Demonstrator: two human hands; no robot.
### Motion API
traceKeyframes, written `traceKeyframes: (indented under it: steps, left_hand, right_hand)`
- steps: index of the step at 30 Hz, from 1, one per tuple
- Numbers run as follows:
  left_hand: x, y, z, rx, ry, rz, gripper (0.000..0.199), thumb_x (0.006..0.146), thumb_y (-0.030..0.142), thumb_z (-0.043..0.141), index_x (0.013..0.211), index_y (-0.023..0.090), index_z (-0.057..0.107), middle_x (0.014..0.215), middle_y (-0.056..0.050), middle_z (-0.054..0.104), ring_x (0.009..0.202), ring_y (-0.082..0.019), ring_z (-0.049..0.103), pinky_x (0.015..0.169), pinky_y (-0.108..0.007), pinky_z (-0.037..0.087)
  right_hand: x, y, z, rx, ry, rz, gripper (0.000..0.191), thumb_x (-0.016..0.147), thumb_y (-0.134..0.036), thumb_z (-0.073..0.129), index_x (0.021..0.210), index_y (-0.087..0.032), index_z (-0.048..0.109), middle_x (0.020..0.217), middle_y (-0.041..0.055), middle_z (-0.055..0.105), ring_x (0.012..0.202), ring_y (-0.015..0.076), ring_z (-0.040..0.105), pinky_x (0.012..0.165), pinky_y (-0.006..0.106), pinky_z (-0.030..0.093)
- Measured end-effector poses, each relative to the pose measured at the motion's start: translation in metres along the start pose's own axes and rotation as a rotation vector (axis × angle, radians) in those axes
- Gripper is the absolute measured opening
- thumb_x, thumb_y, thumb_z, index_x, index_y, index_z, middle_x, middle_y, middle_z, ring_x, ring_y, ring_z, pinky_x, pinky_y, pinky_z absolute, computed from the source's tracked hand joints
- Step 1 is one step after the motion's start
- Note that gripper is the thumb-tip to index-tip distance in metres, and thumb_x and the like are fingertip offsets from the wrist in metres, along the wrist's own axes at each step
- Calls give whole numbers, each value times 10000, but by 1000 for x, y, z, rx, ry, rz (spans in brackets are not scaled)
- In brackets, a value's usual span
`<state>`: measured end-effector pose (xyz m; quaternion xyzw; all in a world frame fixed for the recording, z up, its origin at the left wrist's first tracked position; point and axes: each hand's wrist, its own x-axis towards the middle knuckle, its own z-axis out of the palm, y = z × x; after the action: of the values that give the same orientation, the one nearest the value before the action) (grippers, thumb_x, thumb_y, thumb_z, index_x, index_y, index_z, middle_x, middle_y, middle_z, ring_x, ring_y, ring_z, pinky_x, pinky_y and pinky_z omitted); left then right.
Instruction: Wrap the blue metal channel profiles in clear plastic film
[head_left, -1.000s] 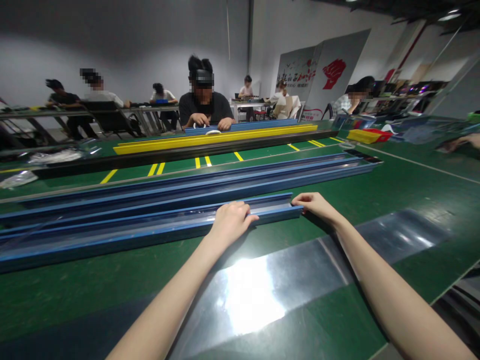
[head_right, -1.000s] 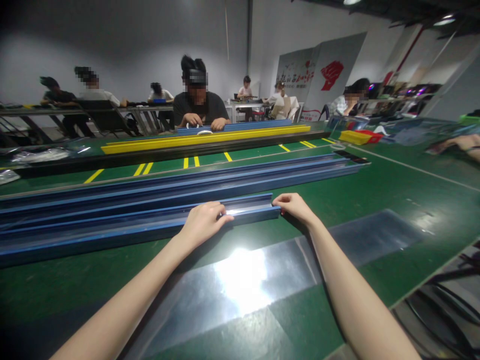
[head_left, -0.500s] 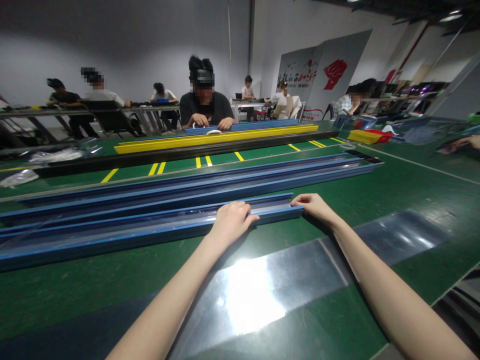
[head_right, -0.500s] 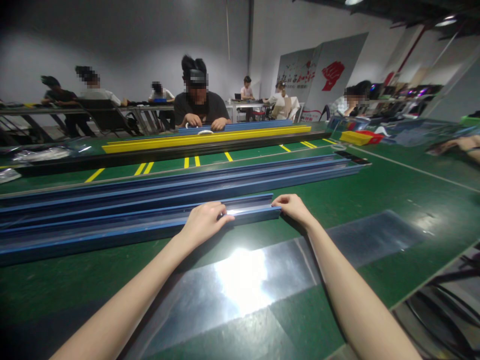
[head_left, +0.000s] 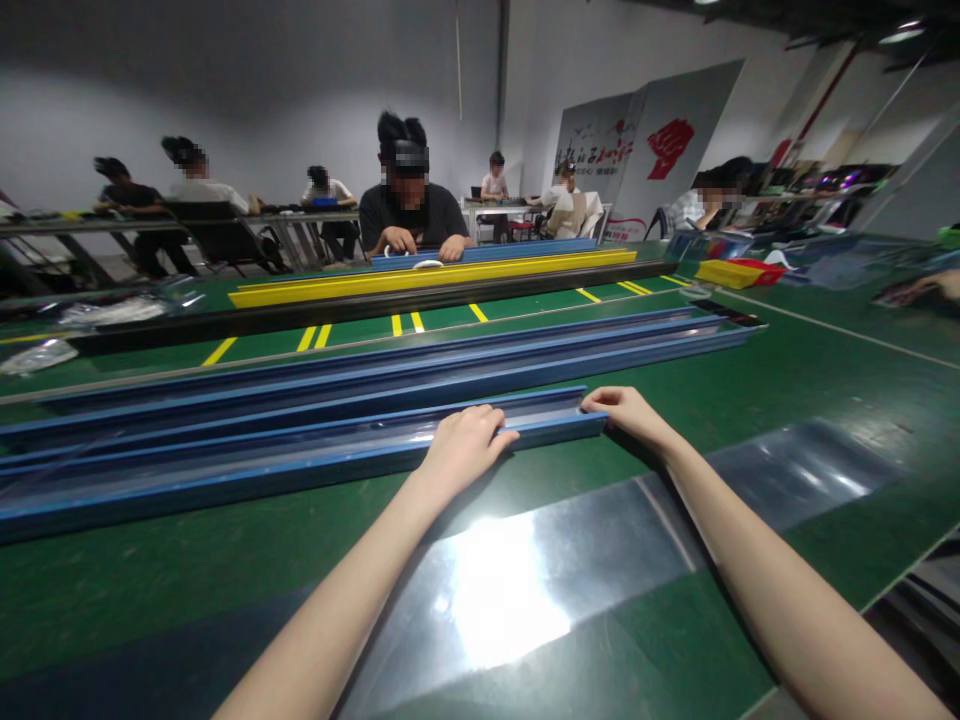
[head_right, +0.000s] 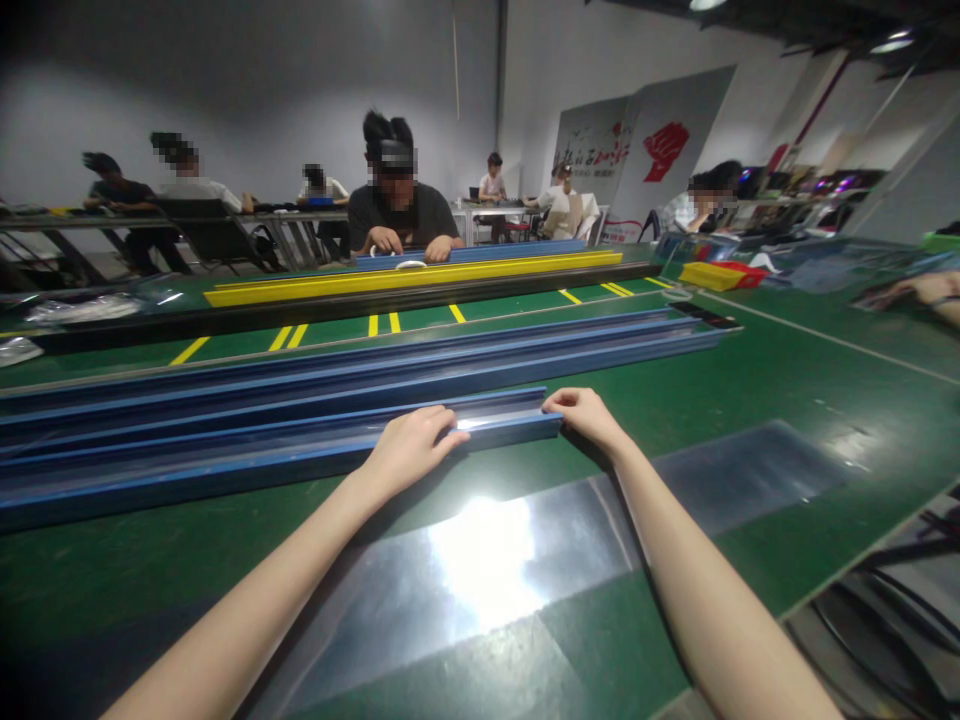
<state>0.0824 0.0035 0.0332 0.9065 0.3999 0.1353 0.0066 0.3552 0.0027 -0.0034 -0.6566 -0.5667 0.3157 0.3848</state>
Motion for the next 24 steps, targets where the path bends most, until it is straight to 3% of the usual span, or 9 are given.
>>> traceKeyframes:
  steps: [12, 24]
  left_hand:
    - [0, -1, 3, 11, 38, 103, 290, 891, 375, 357, 913, 176, 567, 999, -40, 608, 952, -165, 506, 822, -268, 377]
    - [-1, 1, 3, 76, 14, 111, 309, 902, 361, 329, 900, 170, 571, 954, -45, 626, 918, -184, 530, 732, -288, 373]
  right_hand:
    - [-1, -5, 6, -96, 99, -11, 348, 624, -508, 605, 650, -161, 621, 613, 22, 600, 541, 108, 480, 517, 235, 352]
    - [1, -3, 5, -124, 113, -21, 293, 626, -459, 599, 651, -169, 629, 673, 36, 630, 645, 145, 538, 610, 252, 385]
